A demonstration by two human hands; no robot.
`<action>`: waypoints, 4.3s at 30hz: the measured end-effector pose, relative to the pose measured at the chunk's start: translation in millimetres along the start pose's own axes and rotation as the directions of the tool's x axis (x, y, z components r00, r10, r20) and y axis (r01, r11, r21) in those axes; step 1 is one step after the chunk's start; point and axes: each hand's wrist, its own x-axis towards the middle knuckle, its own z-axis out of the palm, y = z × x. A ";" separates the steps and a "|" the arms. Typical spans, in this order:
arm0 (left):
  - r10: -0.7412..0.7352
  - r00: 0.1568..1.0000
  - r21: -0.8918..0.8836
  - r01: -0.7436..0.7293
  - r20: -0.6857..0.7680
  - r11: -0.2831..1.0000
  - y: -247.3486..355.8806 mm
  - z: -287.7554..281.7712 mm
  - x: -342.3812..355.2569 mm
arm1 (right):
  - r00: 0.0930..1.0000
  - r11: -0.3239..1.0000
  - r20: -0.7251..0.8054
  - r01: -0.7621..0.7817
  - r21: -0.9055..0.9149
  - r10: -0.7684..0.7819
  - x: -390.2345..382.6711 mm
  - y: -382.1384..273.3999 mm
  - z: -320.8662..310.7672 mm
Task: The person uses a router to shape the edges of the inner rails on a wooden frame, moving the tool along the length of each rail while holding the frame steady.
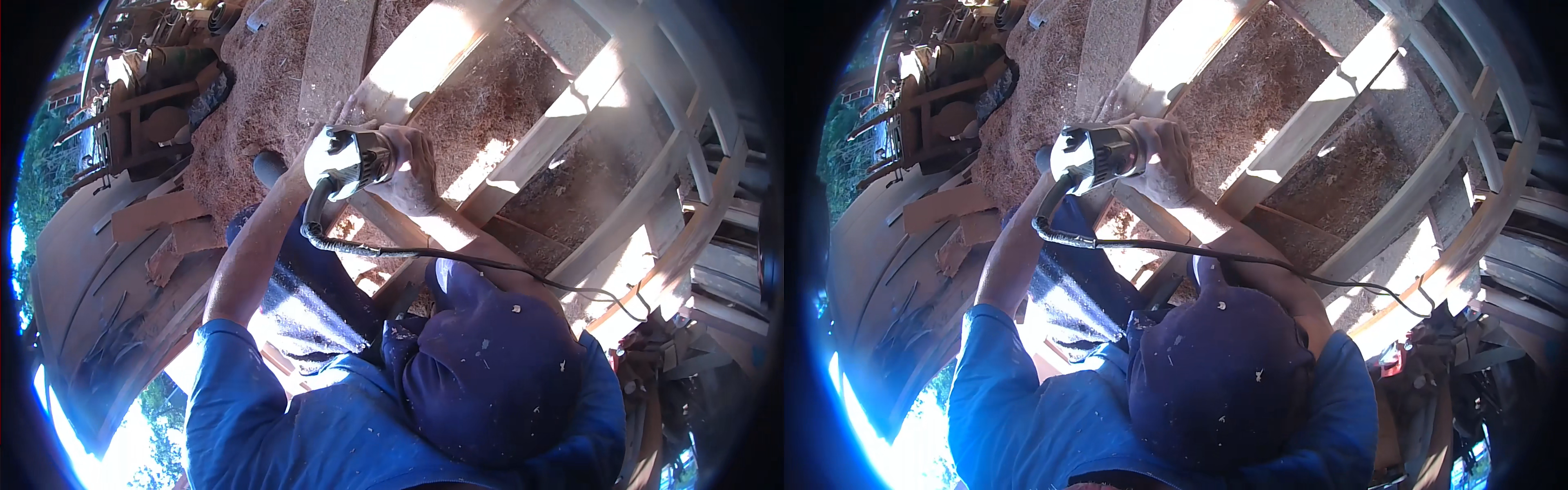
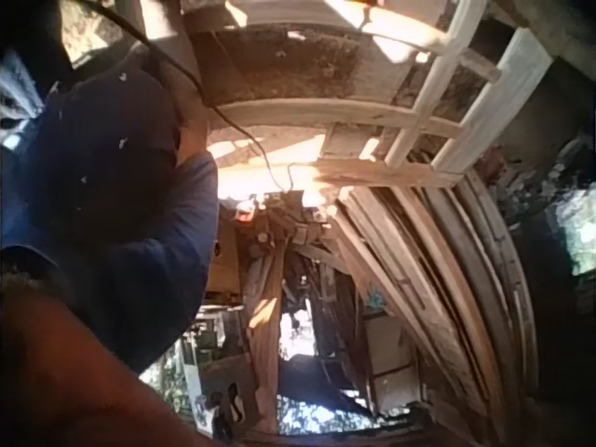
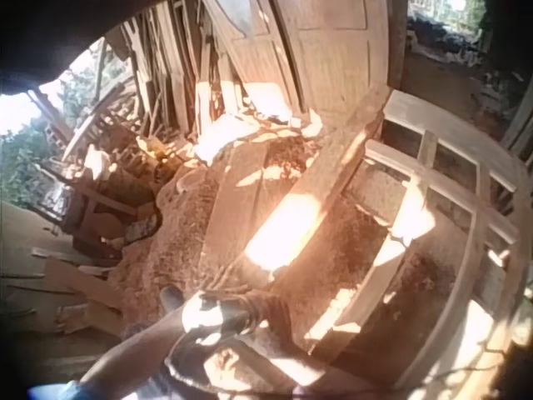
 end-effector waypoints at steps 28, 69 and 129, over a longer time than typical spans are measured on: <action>-0.048 0.995 0.538 -0.008 0.090 0.843 79.0 -37.6 130.6 | 0.992 0.950 -0.092 0.053 -0.308 -0.085 79.4 110.3 -37.7; -0.112 0.980 0.565 0.186 -0.163 0.804 -7.8 34.6 -115.7 | 0.941 0.990 0.338 -0.062 0.123 0.017 -14.3 -22.9 5.5; -0.239 0.970 0.059 0.236 0.038 0.970 -16.4 63.9 -155.2 | 0.886 0.951 0.432 0.029 0.307 -0.166 3.7 -3.9 8.7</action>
